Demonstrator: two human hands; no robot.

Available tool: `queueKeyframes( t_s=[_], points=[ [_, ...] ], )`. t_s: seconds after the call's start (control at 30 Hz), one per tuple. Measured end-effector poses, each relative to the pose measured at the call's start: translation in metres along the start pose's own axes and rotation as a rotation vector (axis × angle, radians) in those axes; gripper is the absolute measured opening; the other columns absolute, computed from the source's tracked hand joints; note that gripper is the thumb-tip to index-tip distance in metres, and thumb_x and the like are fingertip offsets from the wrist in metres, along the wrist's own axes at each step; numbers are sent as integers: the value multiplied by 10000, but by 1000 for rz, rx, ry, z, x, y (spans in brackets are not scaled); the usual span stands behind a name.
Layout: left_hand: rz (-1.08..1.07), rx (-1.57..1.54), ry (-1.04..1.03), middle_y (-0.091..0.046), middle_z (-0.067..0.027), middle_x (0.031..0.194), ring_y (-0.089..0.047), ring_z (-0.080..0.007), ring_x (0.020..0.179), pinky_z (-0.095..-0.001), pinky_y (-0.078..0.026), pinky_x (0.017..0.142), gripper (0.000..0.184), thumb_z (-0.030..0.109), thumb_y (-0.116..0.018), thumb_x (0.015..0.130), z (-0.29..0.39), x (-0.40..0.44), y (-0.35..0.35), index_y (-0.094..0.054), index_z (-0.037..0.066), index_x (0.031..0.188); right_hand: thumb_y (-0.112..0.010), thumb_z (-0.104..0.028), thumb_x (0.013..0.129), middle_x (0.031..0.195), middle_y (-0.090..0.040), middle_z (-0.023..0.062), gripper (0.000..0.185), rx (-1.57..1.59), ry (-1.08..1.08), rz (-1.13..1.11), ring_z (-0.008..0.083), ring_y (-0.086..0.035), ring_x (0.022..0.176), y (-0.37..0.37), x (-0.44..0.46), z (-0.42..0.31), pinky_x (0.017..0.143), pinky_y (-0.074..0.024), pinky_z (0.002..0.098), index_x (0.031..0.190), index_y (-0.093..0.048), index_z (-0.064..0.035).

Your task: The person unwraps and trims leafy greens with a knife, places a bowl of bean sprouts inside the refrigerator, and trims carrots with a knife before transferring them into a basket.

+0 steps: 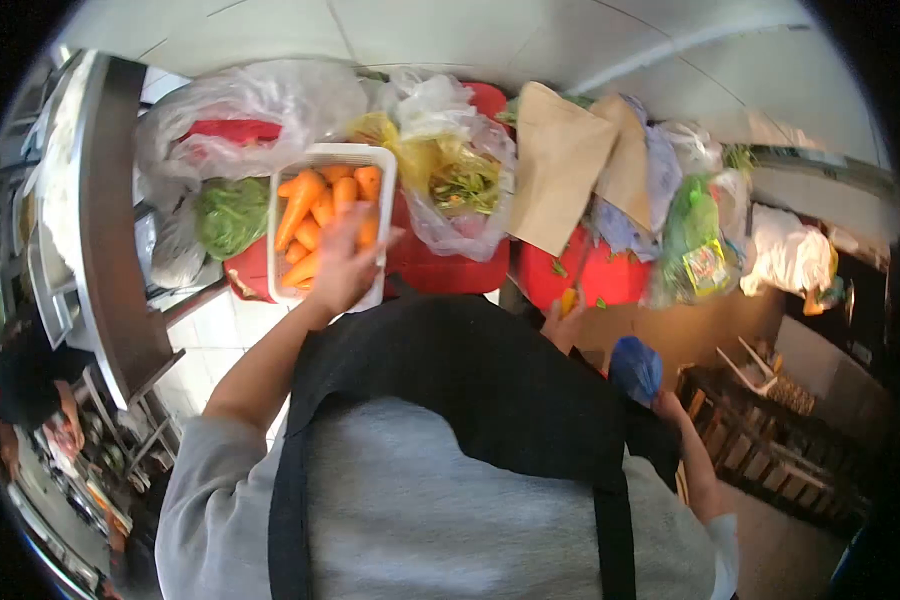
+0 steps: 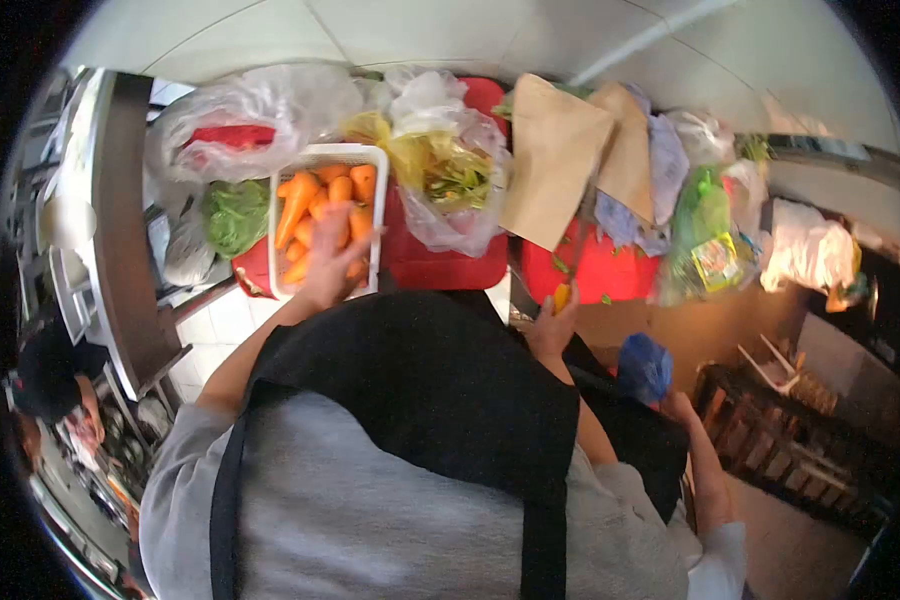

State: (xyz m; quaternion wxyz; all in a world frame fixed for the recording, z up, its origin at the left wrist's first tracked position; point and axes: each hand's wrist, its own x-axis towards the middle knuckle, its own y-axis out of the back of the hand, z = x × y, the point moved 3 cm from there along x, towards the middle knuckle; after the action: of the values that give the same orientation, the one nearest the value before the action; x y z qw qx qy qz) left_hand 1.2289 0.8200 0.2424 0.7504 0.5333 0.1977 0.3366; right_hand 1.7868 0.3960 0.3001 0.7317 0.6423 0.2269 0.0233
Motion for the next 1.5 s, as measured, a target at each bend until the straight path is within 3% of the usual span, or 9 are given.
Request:
queueKeyframes(
  t_s=[0.2,0.3,0.53,0.93,0.97,1.17,1.23,1.3,1.5],
  points=[
    [-242,-105,-491,-173,-137,1539,-227,-416,1379,-570,-312,1051,515,213,-581,806,57,61,-73,-519,319,1305,-585,-210,885,1022,-584,230,468,199,375,-66,386,-572,938,-73,7,-137,779,-460,428,1288,-415,-41],
    [-510,-18,-331,-232,-161,1503,-242,-439,1357,-546,-326,1051,443,288,-632,768,70,76,-83,-592,302,1209,-597,-200,878,1025,-583,221,474,289,544,-130,371,-573,940,-106,-19,-210,786,-460,416,1287,-420,-37],
    [-381,-138,-60,-294,-202,1451,-287,-423,1330,-504,-304,1075,551,339,-668,734,50,82,-109,-533,160,1237,-625,-175,862,1034,-578,202,488,439,747,-267,337,-573,944,-133,-62,-294,802,-462,388,1284,-431,-28],
    [264,-462,411,-362,-264,1387,-372,-377,1278,-419,-339,1073,877,365,-747,675,-59,151,-120,-374,-65,1342,-673,-133,833,1047,-571,169,515,727,714,-250,279,-574,951,-138,-66,-267,829,-465,341,1280,-449,-11],
    [3,-589,386,-345,-260,1398,-473,-337,1187,-391,-414,1006,917,313,-753,686,-68,166,-98,-305,-73,1387,-677,-130,831,1049,-570,166,517,773,692,-250,274,-574,951,-139,-71,-260,831,-465,337,1280,-450,-10],
    [88,-366,430,-316,-251,1420,-579,-314,1074,-378,-454,966,882,341,-723,745,-108,220,-60,-291,-49,1407,-702,-109,816,1055,-566,150,532,958,610,-302,245,-575,955,-142,-97,-236,845,-466,313,1278,-460,-2],
    [52,-598,427,-282,-256,1460,-261,-369,1368,-396,-248,1131,912,435,-701,729,-107,224,-42,-313,-50,1397,-727,-107,798,1004,-579,122,515,793,648,-260,196,-572,905,-131,-105,-241,814,-474,291,1250,-497,-16],
    [56,-592,406,-256,-276,1460,-261,-389,1362,-397,-262,1124,947,436,-722,719,-110,229,-45,-288,-46,1410,-740,-112,789,990,-595,116,502,684,671,-244,183,-584,902,-127,-111,-239,803,-483,290,1231,-519,-28],
    [-53,-423,557,-266,-349,1406,-403,-449,1254,-440,-362,1056,1010,427,-768,695,-96,220,-42,-189,190,1489,-732,-189,777,1063,-625,163,483,493,845,-308,325,-623,963,-158,-116,-225,799,-499,396,1198,-531,-64]
  ],
)
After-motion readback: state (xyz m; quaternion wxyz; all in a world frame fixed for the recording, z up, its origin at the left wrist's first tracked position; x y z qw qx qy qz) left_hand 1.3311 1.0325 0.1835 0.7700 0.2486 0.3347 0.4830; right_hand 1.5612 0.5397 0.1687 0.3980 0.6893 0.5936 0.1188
